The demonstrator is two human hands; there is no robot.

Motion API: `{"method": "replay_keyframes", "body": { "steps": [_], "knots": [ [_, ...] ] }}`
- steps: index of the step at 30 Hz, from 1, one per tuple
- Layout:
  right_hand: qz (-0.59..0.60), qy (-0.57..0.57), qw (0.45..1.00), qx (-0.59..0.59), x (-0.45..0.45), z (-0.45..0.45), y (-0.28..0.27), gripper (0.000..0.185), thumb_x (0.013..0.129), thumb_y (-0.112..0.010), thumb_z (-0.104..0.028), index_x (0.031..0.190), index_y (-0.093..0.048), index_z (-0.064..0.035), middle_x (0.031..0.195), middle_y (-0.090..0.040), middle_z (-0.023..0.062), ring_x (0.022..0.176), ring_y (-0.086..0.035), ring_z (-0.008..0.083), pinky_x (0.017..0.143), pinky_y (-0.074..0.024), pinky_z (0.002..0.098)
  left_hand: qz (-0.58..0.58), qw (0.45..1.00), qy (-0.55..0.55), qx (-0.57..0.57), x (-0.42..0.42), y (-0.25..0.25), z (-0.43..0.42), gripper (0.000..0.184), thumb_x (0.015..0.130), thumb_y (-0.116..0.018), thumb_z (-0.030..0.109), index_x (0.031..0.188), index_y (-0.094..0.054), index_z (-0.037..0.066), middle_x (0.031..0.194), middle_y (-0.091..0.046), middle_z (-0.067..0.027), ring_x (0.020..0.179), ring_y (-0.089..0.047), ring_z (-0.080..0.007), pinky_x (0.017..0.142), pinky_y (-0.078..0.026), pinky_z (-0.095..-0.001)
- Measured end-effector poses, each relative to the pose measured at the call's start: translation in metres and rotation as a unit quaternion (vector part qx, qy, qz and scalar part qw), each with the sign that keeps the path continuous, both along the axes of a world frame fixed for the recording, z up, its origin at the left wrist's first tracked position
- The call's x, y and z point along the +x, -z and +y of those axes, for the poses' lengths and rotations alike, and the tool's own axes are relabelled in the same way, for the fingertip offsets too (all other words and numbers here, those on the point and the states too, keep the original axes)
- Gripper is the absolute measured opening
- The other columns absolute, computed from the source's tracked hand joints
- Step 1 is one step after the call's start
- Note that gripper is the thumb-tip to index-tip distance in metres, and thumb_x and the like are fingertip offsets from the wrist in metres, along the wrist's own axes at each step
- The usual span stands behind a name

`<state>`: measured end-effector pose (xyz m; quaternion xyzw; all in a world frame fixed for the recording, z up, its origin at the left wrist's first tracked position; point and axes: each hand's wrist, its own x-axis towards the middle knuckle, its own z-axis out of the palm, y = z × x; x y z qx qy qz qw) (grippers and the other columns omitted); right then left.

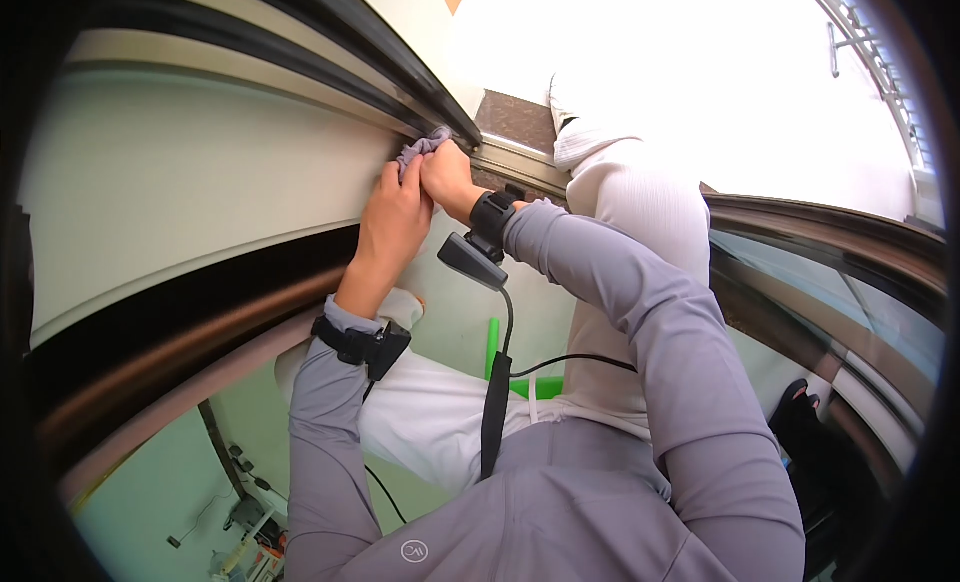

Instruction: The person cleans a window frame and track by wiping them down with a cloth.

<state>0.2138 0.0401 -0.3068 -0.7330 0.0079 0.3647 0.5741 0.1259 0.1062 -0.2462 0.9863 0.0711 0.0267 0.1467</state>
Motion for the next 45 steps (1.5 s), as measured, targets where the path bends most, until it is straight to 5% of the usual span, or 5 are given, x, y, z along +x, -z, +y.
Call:
{"method": "replay_keyframes", "body": {
  "steps": [10,11,20,30,45],
  "knots": [
    [-0.008,-0.017,1.000,-0.008,-0.027,0.014,0.012,0.026,0.089,-0.053,-0.018,0.098,-0.066,0.0034,0.092,-0.068,0.0142,0.085,-0.062,0.0189,0.074,-0.0491,0.0340,0.037,0.998,-0.030,0.039,-0.019,0.000,0.007,0.028,0.079,-0.060,0.005,0.106,-0.053,0.000,0.097,-0.053,-0.0183,0.088,-0.061,-0.0338,0.070,-0.054,-0.0395],
    [-0.005,-0.031,0.999,-0.009,-0.028,0.013,0.013,0.027,0.088,-0.053,-0.019,0.097,-0.067,0.0024,0.098,-0.067,0.0239,0.090,-0.066,0.0350,0.077,-0.0506,0.0407,0.043,0.997,-0.034,0.045,-0.020,-0.002,0.005,0.025,0.079,-0.060,0.005,0.103,-0.054,0.000,0.096,-0.054,-0.0178,0.086,-0.062,-0.0331,0.069,-0.055,-0.0388],
    [0.118,-0.109,0.984,0.071,-0.040,0.006,0.009,0.025,0.090,-0.056,-0.015,0.097,-0.065,0.0079,0.082,-0.065,0.0091,0.078,-0.058,0.0119,0.067,-0.0485,0.0305,0.039,0.996,-0.045,0.060,-0.040,-0.028,0.008,0.015,0.081,-0.058,0.004,0.096,-0.060,0.002,0.091,-0.057,-0.0154,0.078,-0.065,-0.0310,0.064,-0.056,-0.0365],
    [-0.150,-0.099,0.959,0.219,-0.009,-0.022,-0.110,0.036,0.082,-0.069,-0.014,0.111,-0.055,0.0027,0.100,-0.062,0.0164,0.082,-0.068,0.0195,0.064,-0.0519,0.0287,-0.318,0.946,-0.017,-0.051,-0.057,-0.064,0.025,0.022,0.078,-0.069,0.001,0.099,-0.069,0.007,0.082,-0.059,-0.0094,0.066,-0.061,-0.0264,0.059,-0.052,-0.0340],
    [-0.430,-0.194,0.853,0.222,-0.025,-0.005,-0.141,0.021,0.077,-0.070,0.003,0.096,-0.060,0.0008,0.089,-0.059,0.0065,0.077,-0.067,0.0155,0.066,-0.0550,0.0256,-0.359,0.893,-0.219,-0.161,-0.086,-0.050,0.077,0.020,0.082,-0.058,-0.002,0.100,-0.053,0.004,0.095,-0.062,-0.0168,0.084,-0.063,-0.0359,0.071,-0.052,-0.0397]
  ]
}}
